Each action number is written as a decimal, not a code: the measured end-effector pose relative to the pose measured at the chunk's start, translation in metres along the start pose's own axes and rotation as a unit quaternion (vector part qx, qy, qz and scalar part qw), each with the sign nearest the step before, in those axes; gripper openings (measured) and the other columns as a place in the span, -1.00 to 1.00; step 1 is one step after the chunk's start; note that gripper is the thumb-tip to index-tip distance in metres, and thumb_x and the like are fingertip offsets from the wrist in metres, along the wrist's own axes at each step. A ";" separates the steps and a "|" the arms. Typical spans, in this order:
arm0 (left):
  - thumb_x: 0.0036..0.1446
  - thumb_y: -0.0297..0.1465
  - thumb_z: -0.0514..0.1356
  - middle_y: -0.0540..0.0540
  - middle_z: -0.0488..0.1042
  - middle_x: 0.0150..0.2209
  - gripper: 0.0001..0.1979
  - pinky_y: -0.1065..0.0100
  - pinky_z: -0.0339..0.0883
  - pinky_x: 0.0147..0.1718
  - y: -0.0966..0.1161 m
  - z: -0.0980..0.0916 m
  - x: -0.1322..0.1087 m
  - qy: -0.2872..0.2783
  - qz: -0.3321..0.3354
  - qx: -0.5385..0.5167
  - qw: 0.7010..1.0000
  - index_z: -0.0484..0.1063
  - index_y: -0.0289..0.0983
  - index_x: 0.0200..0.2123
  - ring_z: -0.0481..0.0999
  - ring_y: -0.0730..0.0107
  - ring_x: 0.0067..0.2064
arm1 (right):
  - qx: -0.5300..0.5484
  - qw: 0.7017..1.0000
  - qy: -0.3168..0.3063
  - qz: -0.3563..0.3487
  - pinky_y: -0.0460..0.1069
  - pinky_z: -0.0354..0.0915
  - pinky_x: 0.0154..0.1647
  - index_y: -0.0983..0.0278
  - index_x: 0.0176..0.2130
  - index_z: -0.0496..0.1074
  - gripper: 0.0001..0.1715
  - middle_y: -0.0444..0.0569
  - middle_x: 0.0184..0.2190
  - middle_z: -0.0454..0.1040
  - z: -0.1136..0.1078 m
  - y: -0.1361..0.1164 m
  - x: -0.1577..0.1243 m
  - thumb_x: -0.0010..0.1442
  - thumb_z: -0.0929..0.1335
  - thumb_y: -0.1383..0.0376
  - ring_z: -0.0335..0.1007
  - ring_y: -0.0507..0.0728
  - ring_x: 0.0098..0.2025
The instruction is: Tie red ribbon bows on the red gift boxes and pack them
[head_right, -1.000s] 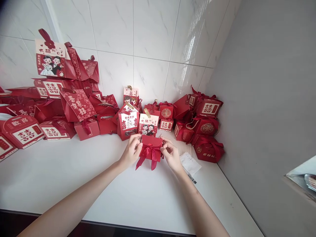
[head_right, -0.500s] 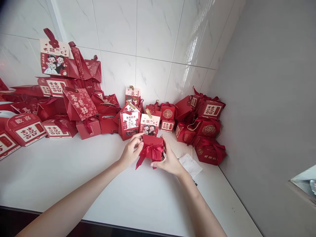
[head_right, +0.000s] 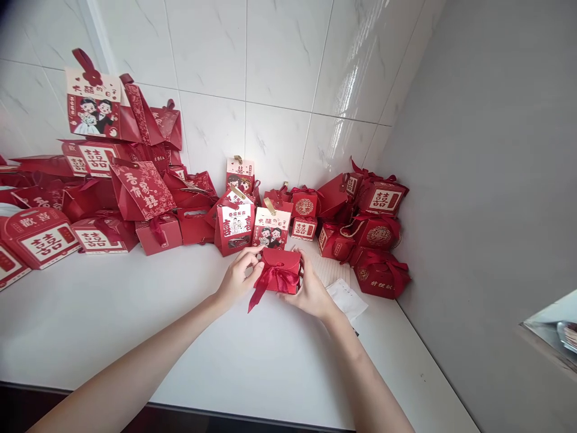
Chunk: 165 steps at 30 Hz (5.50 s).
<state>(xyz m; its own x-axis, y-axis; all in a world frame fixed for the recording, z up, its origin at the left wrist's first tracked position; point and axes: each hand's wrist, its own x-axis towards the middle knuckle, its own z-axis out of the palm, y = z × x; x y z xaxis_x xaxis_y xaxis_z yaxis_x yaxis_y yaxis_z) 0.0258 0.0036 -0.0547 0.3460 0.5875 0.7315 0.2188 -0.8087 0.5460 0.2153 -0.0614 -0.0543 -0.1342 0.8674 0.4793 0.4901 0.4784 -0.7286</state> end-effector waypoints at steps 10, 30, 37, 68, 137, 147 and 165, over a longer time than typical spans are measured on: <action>0.18 -0.36 0.03 -0.16 0.39 -0.12 -0.78 0.27 0.43 -0.17 0.001 0.004 0.003 0.066 -0.043 -0.099 0.992 0.13 -0.23 -0.51 0.43 0.28 -0.01 | -0.014 0.996 0.083 -0.035 0.25 0.11 0.21 0.07 0.18 0.03 0.05 0.03 0.18 0.16 -0.001 0.001 0.000 -0.20 0.52 0.23 0.10 0.32 0.21; 0.22 -0.26 0.00 -0.09 0.26 -0.29 -0.77 0.30 0.34 -0.26 0.037 -0.009 0.004 0.150 0.094 0.004 0.984 0.16 -0.22 -0.46 0.37 0.35 -0.23 | -0.176 0.954 0.171 -0.172 0.28 0.12 0.16 0.06 0.25 -0.17 0.14 0.09 0.15 0.10 0.006 -0.022 -0.004 -0.13 0.48 0.16 0.10 0.42 0.16; 0.10 -0.37 0.08 -0.05 0.28 -0.37 -0.86 0.30 0.35 -0.23 0.009 0.007 0.007 0.016 -0.195 -0.087 0.977 0.25 -0.25 -0.49 0.39 0.36 -0.28 | -0.076 0.996 0.044 0.012 0.32 0.09 0.17 0.27 0.26 -0.16 0.23 0.27 0.21 0.04 0.006 0.003 0.000 -0.18 0.51 0.09 -0.04 0.41 0.26; 0.07 -0.34 0.11 -0.16 0.37 -0.10 -0.78 0.33 0.42 -0.33 0.008 0.004 0.002 0.019 -0.126 -0.087 0.988 0.17 -0.24 -0.57 0.36 0.14 0.07 | 0.138 0.974 0.125 0.125 -0.10 0.19 -0.57 0.21 -0.51 0.14 -0.51 -0.09 -0.41 0.34 0.000 -0.013 0.010 0.01 0.34 -0.10 0.26 0.03 -0.46; 0.01 -0.30 0.20 -0.10 0.30 -0.15 -0.79 0.30 0.33 -0.12 0.006 0.005 0.003 -0.017 -0.130 -0.066 0.989 0.20 -0.24 -0.46 0.38 0.27 -0.04 | 0.172 0.965 0.151 0.131 -0.05 0.26 -0.27 0.23 -0.52 0.19 -0.53 -0.10 -0.38 0.34 0.001 -0.007 0.011 0.02 0.37 -0.06 0.29 0.07 -0.32; 0.01 -0.41 0.17 -0.11 0.32 -0.19 -0.85 0.25 0.34 -0.13 0.002 0.006 0.003 -0.009 -0.116 -0.057 0.992 0.21 -0.25 -0.48 0.41 0.29 -0.13 | 0.085 0.992 0.080 0.045 0.20 0.11 0.18 0.11 0.12 -0.02 0.06 0.11 0.15 0.13 0.005 0.010 0.001 -0.23 0.54 0.12 0.09 0.26 0.20; -0.05 -0.30 0.26 -0.02 0.38 -0.29 -0.77 0.36 0.34 -0.33 -0.011 0.008 -0.001 -0.051 -0.209 -0.106 0.971 0.26 -0.26 -0.41 0.42 0.44 -0.35 | -0.149 0.976 0.155 -0.036 0.26 0.24 0.07 0.16 0.22 -0.07 -0.01 0.17 0.14 0.15 0.007 0.032 -0.001 -0.06 0.43 0.08 0.18 0.36 0.12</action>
<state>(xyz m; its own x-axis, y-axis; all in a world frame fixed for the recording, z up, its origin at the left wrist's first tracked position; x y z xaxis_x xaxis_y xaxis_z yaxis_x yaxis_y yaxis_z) 0.0307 0.0112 -0.0647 0.3584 0.8487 0.3888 0.1702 -0.4689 0.8667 0.2255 -0.0456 -0.0814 0.0674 0.7274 0.6829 0.7242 0.4351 -0.5350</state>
